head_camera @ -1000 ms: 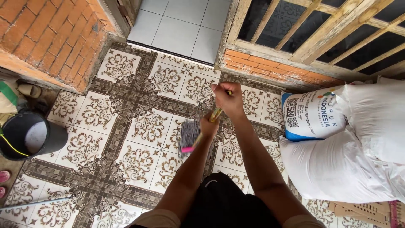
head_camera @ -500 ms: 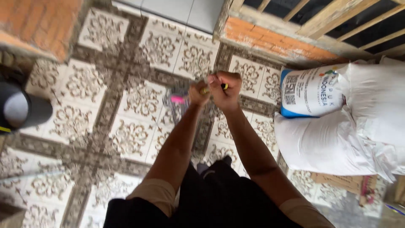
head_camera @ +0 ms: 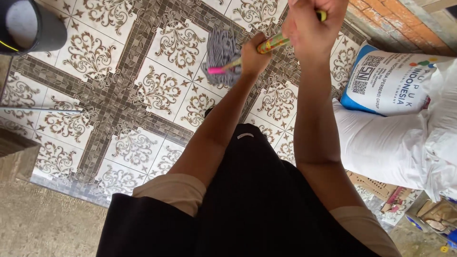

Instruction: The person mops the tiled floor of a room and then moves to a bucket to rinse and wring out the mop head by hand before continuing to mop a hallway.

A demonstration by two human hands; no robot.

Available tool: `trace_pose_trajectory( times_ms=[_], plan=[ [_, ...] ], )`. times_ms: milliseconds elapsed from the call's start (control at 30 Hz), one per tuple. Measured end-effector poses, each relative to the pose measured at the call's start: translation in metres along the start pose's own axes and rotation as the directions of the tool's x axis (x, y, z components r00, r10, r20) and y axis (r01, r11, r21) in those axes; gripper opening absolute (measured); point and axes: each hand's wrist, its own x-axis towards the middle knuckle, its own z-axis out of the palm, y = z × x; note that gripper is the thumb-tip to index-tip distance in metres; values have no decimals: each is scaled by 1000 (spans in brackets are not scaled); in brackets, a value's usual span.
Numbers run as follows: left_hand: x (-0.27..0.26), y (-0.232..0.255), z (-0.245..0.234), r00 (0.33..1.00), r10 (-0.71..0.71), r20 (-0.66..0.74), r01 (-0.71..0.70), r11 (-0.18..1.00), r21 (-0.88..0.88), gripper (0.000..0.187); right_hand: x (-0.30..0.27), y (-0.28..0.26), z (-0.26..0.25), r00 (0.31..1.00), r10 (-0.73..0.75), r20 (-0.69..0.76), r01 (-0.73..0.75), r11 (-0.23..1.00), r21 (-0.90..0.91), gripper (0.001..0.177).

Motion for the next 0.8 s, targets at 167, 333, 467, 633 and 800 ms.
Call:
trace_pose_trajectory(
  times_ms=[167,333,467,633,800],
  plan=[
    [-19,-17,-38,997,70,-35,-66,992,110,7,11,18,30,1000,-27,3,26,997,73,26],
    [13,-27,-63,963,268,16,-268,954,132,12,16,16,49,989,-131,64,130,991,20,45],
    [71,-37,-79,930,367,-15,-364,927,93,13,21,27,56,949,-262,177,276,959,-62,44],
    [110,-65,-91,967,244,-79,-238,968,78,15,30,73,80,911,-326,252,359,928,-100,41],
    [128,-59,-90,990,130,-52,-130,992,1,27,65,87,73,922,-242,301,298,941,-158,39]
  ],
)
